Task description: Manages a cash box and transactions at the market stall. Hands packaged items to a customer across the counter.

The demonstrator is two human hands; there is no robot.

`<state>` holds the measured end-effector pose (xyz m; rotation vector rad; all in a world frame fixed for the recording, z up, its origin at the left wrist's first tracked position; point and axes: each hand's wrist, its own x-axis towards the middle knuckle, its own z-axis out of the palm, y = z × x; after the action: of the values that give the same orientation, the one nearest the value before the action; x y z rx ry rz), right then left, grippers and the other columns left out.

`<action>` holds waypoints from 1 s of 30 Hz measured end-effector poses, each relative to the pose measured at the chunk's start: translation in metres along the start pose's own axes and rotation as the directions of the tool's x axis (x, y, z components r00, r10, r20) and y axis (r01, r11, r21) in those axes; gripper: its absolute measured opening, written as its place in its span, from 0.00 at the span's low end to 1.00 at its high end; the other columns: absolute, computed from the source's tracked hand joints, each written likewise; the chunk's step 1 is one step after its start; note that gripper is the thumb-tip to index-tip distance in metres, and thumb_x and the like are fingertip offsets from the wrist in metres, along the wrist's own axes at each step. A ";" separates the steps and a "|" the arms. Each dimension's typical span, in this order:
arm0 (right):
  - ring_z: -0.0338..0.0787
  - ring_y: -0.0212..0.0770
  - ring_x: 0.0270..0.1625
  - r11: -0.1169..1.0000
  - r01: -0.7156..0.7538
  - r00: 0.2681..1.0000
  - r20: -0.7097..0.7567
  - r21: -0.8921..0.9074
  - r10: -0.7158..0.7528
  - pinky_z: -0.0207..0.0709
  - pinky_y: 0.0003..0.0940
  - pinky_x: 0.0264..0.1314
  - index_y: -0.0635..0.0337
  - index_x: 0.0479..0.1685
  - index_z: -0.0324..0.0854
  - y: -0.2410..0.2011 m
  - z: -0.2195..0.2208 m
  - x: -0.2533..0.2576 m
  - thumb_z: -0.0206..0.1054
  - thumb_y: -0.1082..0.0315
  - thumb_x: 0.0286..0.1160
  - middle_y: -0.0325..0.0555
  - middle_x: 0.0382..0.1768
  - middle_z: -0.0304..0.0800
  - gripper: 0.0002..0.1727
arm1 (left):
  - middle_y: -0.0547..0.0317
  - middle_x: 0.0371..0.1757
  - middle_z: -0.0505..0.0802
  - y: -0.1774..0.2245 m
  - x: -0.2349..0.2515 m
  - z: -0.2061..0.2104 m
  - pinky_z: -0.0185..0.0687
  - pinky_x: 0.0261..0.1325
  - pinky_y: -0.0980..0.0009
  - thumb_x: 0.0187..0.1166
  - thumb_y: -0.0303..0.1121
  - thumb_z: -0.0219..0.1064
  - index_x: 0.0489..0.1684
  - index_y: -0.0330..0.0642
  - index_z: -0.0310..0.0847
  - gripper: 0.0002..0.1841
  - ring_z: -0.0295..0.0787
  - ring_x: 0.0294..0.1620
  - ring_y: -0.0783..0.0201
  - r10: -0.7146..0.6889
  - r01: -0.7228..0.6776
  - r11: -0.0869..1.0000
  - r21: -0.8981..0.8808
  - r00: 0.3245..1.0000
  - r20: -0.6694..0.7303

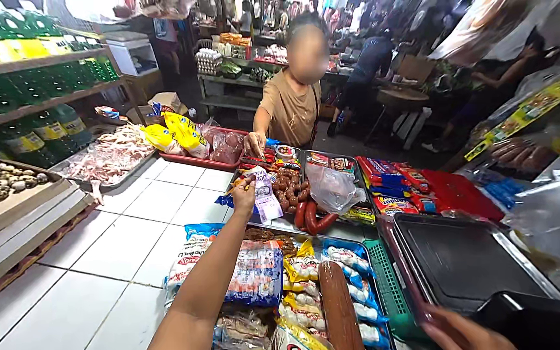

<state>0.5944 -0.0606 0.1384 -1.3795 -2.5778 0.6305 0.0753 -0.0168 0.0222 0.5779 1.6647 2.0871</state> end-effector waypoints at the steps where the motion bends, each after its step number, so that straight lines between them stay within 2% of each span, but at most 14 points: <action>1: 0.95 0.55 0.52 0.982 0.180 0.980 -0.093 0.056 -0.175 0.86 0.58 0.60 0.67 0.64 0.86 -0.026 0.008 0.039 0.65 0.57 0.82 0.59 0.51 0.95 0.23 | 0.39 0.64 0.88 0.002 0.006 0.005 0.82 0.66 0.58 0.89 0.25 0.56 0.67 0.25 0.77 0.15 0.87 0.59 0.56 -0.095 0.098 0.983 -0.155 0.995 0.021; 3: 0.95 0.39 0.51 0.900 0.397 0.908 -0.219 0.179 -0.357 0.90 0.42 0.57 0.61 0.59 0.89 -0.084 0.026 0.116 0.62 0.55 0.83 0.47 0.50 0.96 0.20 | 0.45 0.60 0.87 0.009 0.014 0.015 0.84 0.59 0.55 0.93 0.33 0.53 0.70 0.34 0.74 0.17 0.87 0.55 0.56 -0.268 0.271 0.855 -0.443 0.961 0.071; 5: 0.94 0.35 0.52 0.818 0.441 0.897 -0.191 0.370 -0.398 0.88 0.36 0.60 0.64 0.59 0.88 -0.144 0.039 0.181 0.62 0.62 0.85 0.48 0.51 0.95 0.17 | 0.50 0.59 0.85 0.014 0.020 0.022 0.80 0.59 0.54 0.95 0.40 0.43 0.70 0.40 0.74 0.19 0.83 0.56 0.56 -0.319 0.330 0.718 -0.613 0.939 0.131; 7: 0.94 0.37 0.53 0.804 0.365 0.927 -0.101 0.469 -0.361 0.86 0.37 0.63 0.66 0.62 0.87 -0.191 0.052 0.227 0.61 0.64 0.85 0.51 0.53 0.94 0.17 | 0.55 0.51 0.84 0.020 0.027 0.032 0.78 0.58 0.56 0.95 0.43 0.35 0.62 0.43 0.73 0.22 0.82 0.51 0.58 -0.313 0.305 0.612 -0.729 0.941 0.131; 9: 0.94 0.39 0.55 0.799 0.270 0.955 -0.043 0.538 -0.293 0.85 0.38 0.65 0.67 0.63 0.85 -0.222 0.065 0.256 0.61 0.67 0.86 0.54 0.55 0.93 0.17 | 0.56 0.46 0.84 0.025 0.033 0.042 0.78 0.53 0.58 0.95 0.43 0.34 0.54 0.46 0.72 0.19 0.82 0.47 0.60 -0.315 0.256 0.514 -0.818 0.944 0.098; 12: 0.94 0.36 0.48 0.744 0.192 0.972 -0.016 0.640 -0.236 0.87 0.34 0.57 0.67 0.58 0.87 -0.243 0.080 0.270 0.63 0.70 0.84 0.52 0.50 0.94 0.13 | 0.55 0.49 0.83 0.026 0.038 0.048 0.80 0.55 0.60 0.94 0.44 0.38 0.56 0.46 0.71 0.18 0.82 0.50 0.60 -0.328 0.204 0.385 -0.900 0.942 0.073; 14: 0.96 0.35 0.44 0.741 0.192 0.968 0.003 0.644 -0.253 0.90 0.33 0.53 0.66 0.57 0.88 -0.241 0.083 0.266 0.63 0.70 0.83 0.50 0.48 0.95 0.13 | 0.63 0.30 0.81 0.025 0.043 0.051 0.81 0.44 0.66 0.92 0.44 0.44 0.36 0.51 0.72 0.16 0.81 0.34 0.65 -0.342 0.173 0.340 -0.924 0.938 0.050; 15: 0.95 0.33 0.42 0.750 0.214 0.963 -0.006 0.625 -0.270 0.90 0.32 0.51 0.65 0.56 0.88 -0.236 0.084 0.262 0.64 0.69 0.83 0.48 0.47 0.95 0.13 | 0.65 0.28 0.83 0.022 0.045 0.051 0.82 0.44 0.67 0.92 0.44 0.47 0.32 0.51 0.74 0.17 0.83 0.33 0.67 -0.316 0.173 0.324 -0.930 0.946 0.066; 18: 0.94 0.30 0.43 0.798 0.283 0.958 -0.122 0.532 -0.258 0.88 0.30 0.52 0.62 0.52 0.90 -0.214 0.084 0.247 0.66 0.67 0.80 0.44 0.45 0.96 0.12 | 0.55 0.61 0.89 0.015 0.046 0.045 0.79 0.63 0.63 0.95 0.47 0.37 0.64 0.41 0.76 0.24 0.85 0.60 0.62 -0.233 0.218 0.333 -0.917 0.962 0.144; 21: 0.92 0.45 0.59 0.863 0.236 0.933 -0.353 0.447 -0.072 0.82 0.44 0.67 0.64 0.52 0.91 -0.167 0.083 0.249 0.68 0.67 0.75 0.54 0.54 0.94 0.13 | 0.51 0.60 0.89 0.015 0.045 0.042 0.78 0.66 0.60 0.95 0.48 0.30 0.67 0.37 0.74 0.30 0.85 0.60 0.58 -0.235 0.244 0.377 -0.894 0.958 0.162; 24: 0.73 0.65 0.79 0.896 0.033 0.864 -0.463 0.442 0.196 0.65 0.54 0.82 0.70 0.68 0.82 -0.109 0.086 0.267 0.74 0.70 0.70 0.73 0.74 0.74 0.25 | 0.53 0.57 0.90 0.016 0.043 0.038 0.82 0.62 0.59 0.95 0.48 0.31 0.64 0.41 0.73 0.27 0.87 0.57 0.60 -0.236 0.211 0.370 -0.905 0.963 0.128; 27: 0.54 0.78 0.88 0.917 -0.118 0.857 -0.427 0.382 0.288 0.60 0.59 0.86 0.66 0.84 0.68 -0.063 0.098 0.280 0.82 0.65 0.61 0.82 0.88 0.43 0.45 | 0.53 0.57 0.90 0.018 0.041 0.034 0.84 0.56 0.60 0.95 0.47 0.31 0.64 0.40 0.74 0.27 0.89 0.54 0.60 -0.273 0.201 0.399 -0.895 0.958 0.094; 28: 0.51 0.79 0.89 0.915 -0.151 0.870 -0.389 0.373 0.302 0.59 0.59 0.86 0.65 0.85 0.66 -0.053 0.101 0.283 0.84 0.64 0.60 0.83 0.89 0.38 0.48 | 0.53 0.53 0.88 0.019 0.041 0.033 0.85 0.56 0.58 0.95 0.47 0.33 0.62 0.41 0.71 0.24 0.88 0.53 0.59 -0.292 0.196 0.412 -0.890 0.953 0.074; 30: 0.51 0.77 0.89 0.891 -0.215 0.888 -0.300 0.400 0.349 0.58 0.58 0.87 0.65 0.85 0.66 -0.044 0.106 0.286 0.84 0.63 0.61 0.82 0.89 0.41 0.47 | 0.52 0.51 0.88 0.020 0.042 0.033 0.85 0.57 0.59 0.95 0.46 0.34 0.60 0.41 0.72 0.23 0.88 0.52 0.59 -0.297 0.186 0.376 -0.908 0.952 0.072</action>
<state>0.3652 0.1224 0.0436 -1.5826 -1.8756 0.7558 0.0574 0.0289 0.0511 -0.1644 0.3382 2.3782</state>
